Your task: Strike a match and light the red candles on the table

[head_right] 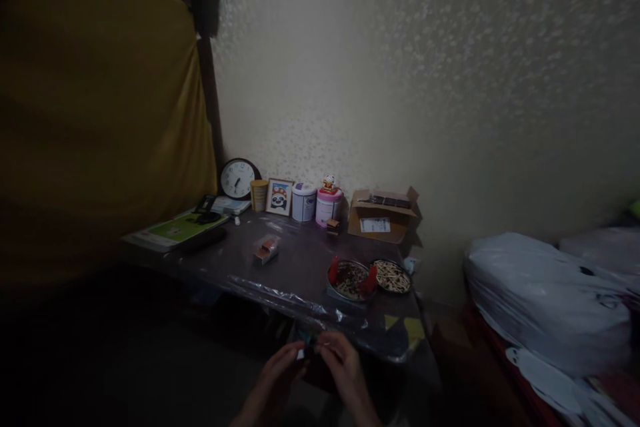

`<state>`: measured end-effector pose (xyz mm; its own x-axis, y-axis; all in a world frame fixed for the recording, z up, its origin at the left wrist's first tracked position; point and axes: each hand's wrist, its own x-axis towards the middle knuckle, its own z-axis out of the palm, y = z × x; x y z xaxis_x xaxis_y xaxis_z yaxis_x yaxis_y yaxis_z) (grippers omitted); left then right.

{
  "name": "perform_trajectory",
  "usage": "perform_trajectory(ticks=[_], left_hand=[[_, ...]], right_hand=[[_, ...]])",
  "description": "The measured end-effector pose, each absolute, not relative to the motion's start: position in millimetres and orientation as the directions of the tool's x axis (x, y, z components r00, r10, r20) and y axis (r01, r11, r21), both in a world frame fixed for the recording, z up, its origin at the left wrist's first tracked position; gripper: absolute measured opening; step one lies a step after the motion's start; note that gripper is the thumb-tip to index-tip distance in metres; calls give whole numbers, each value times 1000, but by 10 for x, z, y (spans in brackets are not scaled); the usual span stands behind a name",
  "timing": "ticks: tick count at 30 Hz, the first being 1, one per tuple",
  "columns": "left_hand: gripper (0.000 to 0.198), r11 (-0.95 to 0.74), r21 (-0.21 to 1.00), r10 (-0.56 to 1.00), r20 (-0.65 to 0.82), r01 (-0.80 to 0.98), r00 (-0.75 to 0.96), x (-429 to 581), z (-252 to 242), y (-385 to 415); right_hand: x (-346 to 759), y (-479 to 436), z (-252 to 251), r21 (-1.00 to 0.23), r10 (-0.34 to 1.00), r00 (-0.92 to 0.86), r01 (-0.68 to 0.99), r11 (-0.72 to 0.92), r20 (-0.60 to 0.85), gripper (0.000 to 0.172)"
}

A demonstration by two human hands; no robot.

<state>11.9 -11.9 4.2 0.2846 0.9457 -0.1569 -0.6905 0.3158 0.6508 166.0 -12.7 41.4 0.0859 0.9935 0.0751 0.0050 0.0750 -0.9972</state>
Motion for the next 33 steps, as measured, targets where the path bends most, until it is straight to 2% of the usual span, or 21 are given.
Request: perform_trajectory(ticks=[4,7,12,16,19,24,30,33], left_hand=[[19,353,602,933,-171,-717,315,123,-26,-105],[22,360,583,931,-177,-728,318,143,-101,-72],[29,350,564,934,-150,-748,324,170,-152,-8],[36,377,591,926,-218,-713,309,165,-107,-13],[34,376,588,927,-226,-716,300,165,-56,-62],[18,338,592,940,-168,-732,298,165,41,-126],[21,374,623,927,-230,-687,296,119,110,-78],[23,306,634,948,-132,-710,290,81,194,-111]], right_hand=[[1691,-92,424,-992,993,117,-122,42,28,40],[1671,-85,412,-990,990,133,-121,71,55,40],[1636,-78,345,-983,977,118,63,170,177,36],[1615,-86,299,-940,960,80,239,244,269,27],[1600,-111,302,-897,944,57,333,289,325,23],[1592,-136,324,-863,931,74,408,298,356,22],[1562,-171,357,-802,889,79,472,365,451,19],[1518,-215,417,-758,855,58,496,424,516,17]])
